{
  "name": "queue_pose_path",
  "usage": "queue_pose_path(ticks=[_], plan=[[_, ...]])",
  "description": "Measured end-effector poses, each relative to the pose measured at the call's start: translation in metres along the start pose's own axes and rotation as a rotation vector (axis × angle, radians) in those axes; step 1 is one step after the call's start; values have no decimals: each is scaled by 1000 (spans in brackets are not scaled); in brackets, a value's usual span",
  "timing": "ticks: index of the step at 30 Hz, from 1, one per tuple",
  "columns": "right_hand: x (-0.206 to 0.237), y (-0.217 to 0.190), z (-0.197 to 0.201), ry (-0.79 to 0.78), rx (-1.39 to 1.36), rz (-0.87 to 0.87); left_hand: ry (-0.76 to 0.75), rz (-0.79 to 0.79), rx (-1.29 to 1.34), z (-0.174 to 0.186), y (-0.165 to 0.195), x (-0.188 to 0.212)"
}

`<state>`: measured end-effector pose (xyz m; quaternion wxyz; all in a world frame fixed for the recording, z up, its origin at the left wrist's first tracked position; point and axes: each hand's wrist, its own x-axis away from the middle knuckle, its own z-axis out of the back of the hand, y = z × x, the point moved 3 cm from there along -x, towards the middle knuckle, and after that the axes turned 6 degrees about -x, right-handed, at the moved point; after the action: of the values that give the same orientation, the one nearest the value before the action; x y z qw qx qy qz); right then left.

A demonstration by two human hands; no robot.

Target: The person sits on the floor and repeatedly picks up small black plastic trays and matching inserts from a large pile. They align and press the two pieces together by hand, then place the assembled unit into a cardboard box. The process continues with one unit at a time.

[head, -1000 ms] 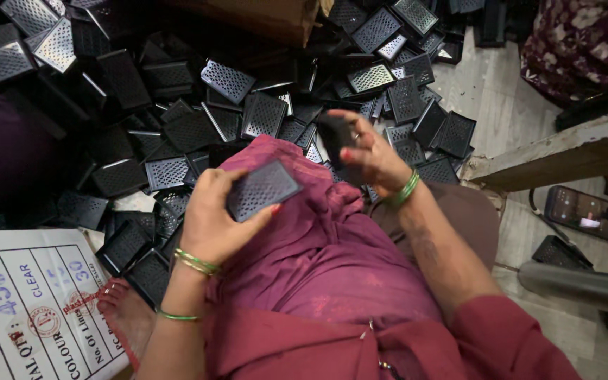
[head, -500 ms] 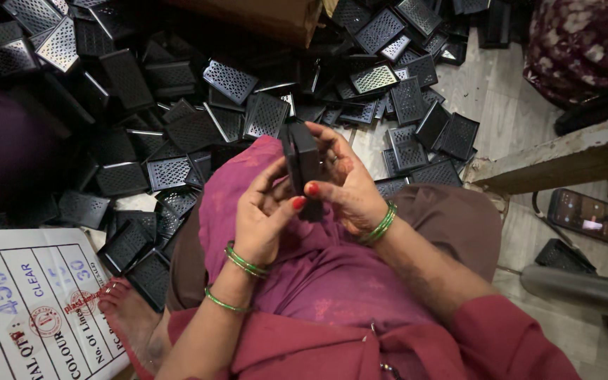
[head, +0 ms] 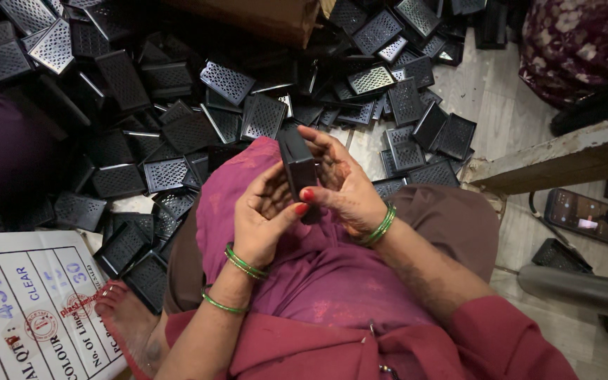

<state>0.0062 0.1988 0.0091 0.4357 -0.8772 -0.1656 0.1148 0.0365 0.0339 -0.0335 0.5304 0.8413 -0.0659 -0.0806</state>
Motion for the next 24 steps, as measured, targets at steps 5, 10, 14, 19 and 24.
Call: queue_pose_path(ticks=[5,10,14,19,24], plan=[[1,2,2,-42,35,36,-22,-34,-99,3,2,0],[3,0,8,-78,144,57,-54,-62,-232,5,6,0],[4,-3,11,-159,268,89,-69,-62,-326,4,10,3],[5,-1,14,-214,404,52,-124,-15,-366,5,13,8],[7,-2,10,-199,636,159,-151,17,-291,5,11,8]])
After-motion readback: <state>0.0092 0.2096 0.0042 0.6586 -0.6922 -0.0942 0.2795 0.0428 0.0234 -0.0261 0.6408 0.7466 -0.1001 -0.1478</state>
